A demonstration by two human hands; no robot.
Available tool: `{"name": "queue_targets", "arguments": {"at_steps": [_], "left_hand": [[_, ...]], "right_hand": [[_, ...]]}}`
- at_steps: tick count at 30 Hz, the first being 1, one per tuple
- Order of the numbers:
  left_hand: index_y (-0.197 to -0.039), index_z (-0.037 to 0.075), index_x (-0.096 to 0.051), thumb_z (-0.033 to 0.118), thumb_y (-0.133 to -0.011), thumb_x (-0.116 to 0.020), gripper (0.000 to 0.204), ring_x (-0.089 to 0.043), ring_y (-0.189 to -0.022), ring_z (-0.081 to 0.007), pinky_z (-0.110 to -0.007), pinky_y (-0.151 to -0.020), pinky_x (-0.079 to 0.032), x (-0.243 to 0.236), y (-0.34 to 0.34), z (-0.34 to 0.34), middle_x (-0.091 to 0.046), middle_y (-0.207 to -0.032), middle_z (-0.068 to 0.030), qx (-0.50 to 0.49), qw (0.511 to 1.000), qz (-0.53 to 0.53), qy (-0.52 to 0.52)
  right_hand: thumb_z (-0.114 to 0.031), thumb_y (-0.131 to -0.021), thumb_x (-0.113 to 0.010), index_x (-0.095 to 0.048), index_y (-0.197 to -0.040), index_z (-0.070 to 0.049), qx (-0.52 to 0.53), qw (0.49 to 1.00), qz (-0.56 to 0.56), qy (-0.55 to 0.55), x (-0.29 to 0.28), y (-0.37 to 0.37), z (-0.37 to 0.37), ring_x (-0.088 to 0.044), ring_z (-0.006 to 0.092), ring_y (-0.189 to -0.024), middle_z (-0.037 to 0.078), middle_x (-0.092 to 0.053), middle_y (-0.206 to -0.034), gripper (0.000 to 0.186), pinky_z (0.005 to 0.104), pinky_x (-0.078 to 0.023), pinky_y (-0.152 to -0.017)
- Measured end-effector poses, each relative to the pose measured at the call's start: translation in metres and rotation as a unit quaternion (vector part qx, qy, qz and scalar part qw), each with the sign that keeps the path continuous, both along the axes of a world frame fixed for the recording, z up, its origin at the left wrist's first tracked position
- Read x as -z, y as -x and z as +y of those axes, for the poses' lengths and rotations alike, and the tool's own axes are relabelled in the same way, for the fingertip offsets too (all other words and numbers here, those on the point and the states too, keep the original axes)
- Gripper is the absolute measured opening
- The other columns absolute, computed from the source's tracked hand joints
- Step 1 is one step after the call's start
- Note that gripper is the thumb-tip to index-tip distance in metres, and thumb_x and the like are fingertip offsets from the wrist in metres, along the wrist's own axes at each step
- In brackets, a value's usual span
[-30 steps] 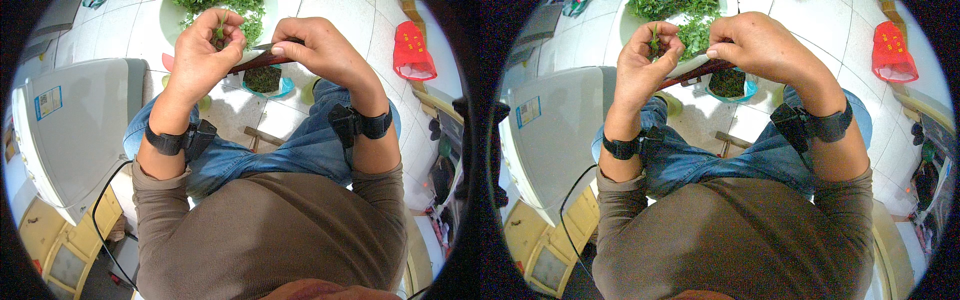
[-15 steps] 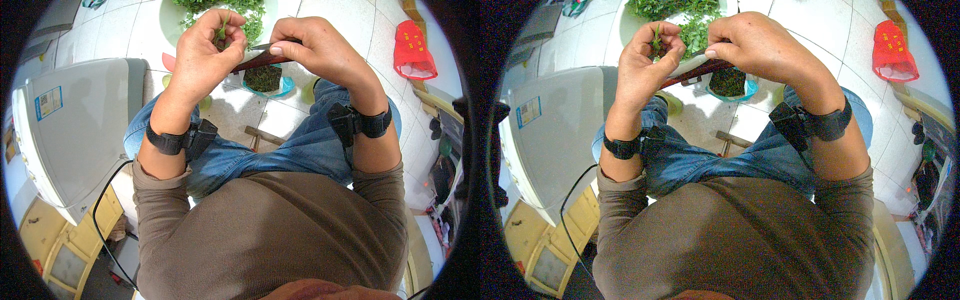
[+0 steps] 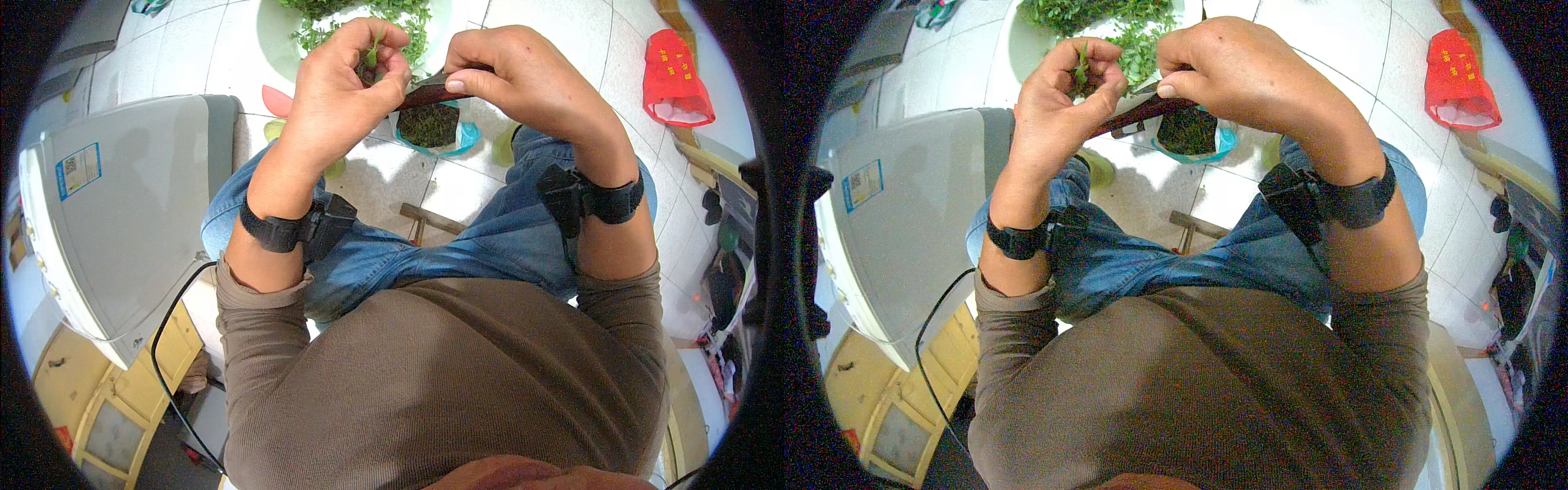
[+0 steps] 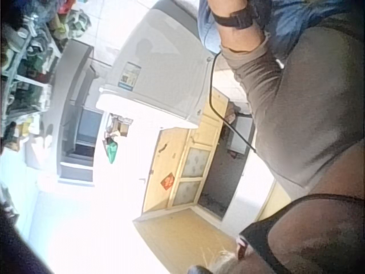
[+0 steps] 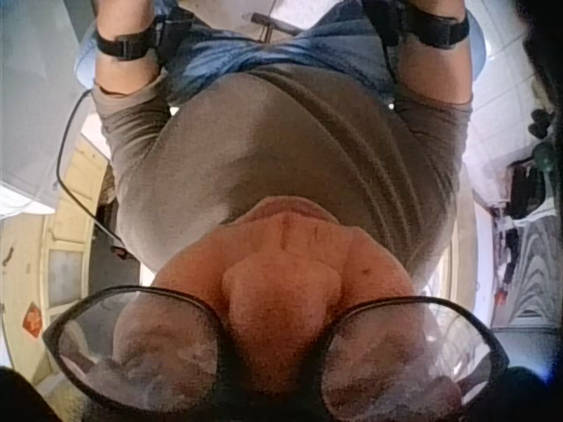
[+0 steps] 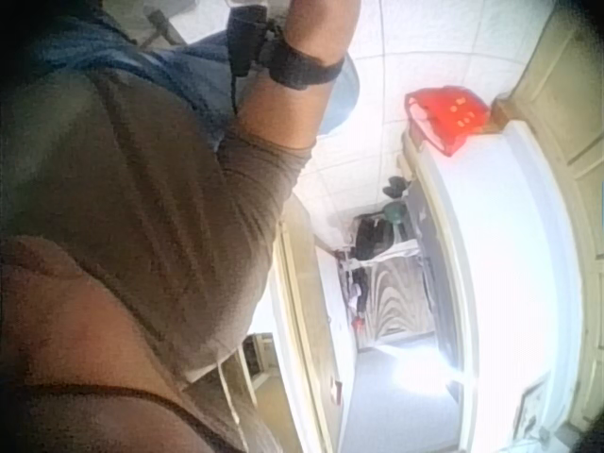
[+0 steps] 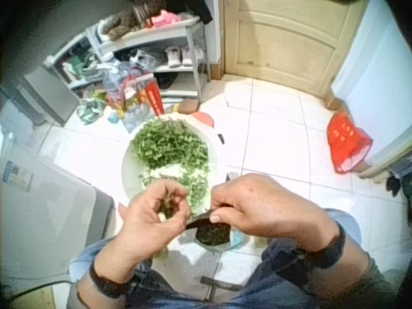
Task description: The person uses shears to trim small green herb leaves from stems over a white plate. The trimmed leaves are collected in the plate while the stems are discarded into a container below.
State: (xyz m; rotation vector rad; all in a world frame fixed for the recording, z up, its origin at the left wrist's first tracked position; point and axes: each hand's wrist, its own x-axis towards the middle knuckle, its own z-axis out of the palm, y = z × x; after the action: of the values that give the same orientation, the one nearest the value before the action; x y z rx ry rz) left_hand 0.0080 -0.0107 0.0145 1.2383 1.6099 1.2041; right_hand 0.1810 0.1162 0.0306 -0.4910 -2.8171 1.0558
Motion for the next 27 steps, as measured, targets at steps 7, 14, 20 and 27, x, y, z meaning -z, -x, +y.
{"name": "queue_targets", "arguments": {"at_steps": [7, 14, 20, 27], "left_hand": [[-0.102, 0.001, -0.058, 0.001, -0.079, -0.062, 0.023, -0.053, -0.076, -0.0059, -0.020, -0.068, -0.046, 0.005, -0.001, 0.001, -0.057, -0.083, 0.0010, 0.021, 0.999, 0.033, 0.023], [-0.111, -0.001, -0.053, 0.001, -0.081, -0.062, 0.031, -0.053, -0.075, -0.0061, -0.019, -0.066, -0.045, 0.005, 0.001, 0.001, -0.057, -0.084, 0.0006, 0.031, 0.997, -0.063, 0.032], [-0.120, -0.003, -0.049, 0.000, -0.079, -0.062, 0.043, -0.054, -0.077, -0.0046, -0.018, -0.069, -0.046, 0.002, 0.000, 0.001, -0.057, -0.085, -0.0003, 0.054, 0.987, -0.150, 0.034], [-0.121, 0.000, -0.048, 0.002, -0.081, -0.064, 0.043, -0.054, -0.077, -0.0042, -0.020, -0.066, -0.047, 0.007, -0.012, 0.000, -0.058, -0.089, 0.0007, 0.051, 0.997, -0.022, 0.048]], "right_hand": [[-0.022, -0.081, -0.062, -0.057, -0.081, -0.004, -0.023, 0.998, 0.019, -0.063, 0.005, -0.005, 0.002, -0.052, 0.0297, -0.060, 0.013, -0.053, -0.064, 0.019, 0.0384, -0.040, -0.056], [-0.023, -0.083, -0.062, -0.059, -0.088, -0.003, 0.034, 0.999, -0.015, -0.023, -0.012, -0.001, 0.006, -0.058, 0.0227, -0.065, 0.010, -0.058, -0.070, 0.021, 0.0353, -0.044, -0.059], [-0.013, -0.088, -0.058, -0.055, -0.097, -0.001, 0.223, 0.894, 0.073, 0.380, -0.026, 0.016, -0.008, -0.049, 0.0080, -0.057, 0.004, -0.059, -0.075, 0.015, 0.0212, -0.040, -0.050], [-0.013, -0.082, -0.065, -0.063, -0.097, -0.001, 0.138, 0.886, 0.167, 0.410, 0.015, 0.016, -0.019, -0.058, 0.0080, -0.071, 0.003, -0.064, -0.081, 0.019, 0.0241, -0.048, -0.064]]}}
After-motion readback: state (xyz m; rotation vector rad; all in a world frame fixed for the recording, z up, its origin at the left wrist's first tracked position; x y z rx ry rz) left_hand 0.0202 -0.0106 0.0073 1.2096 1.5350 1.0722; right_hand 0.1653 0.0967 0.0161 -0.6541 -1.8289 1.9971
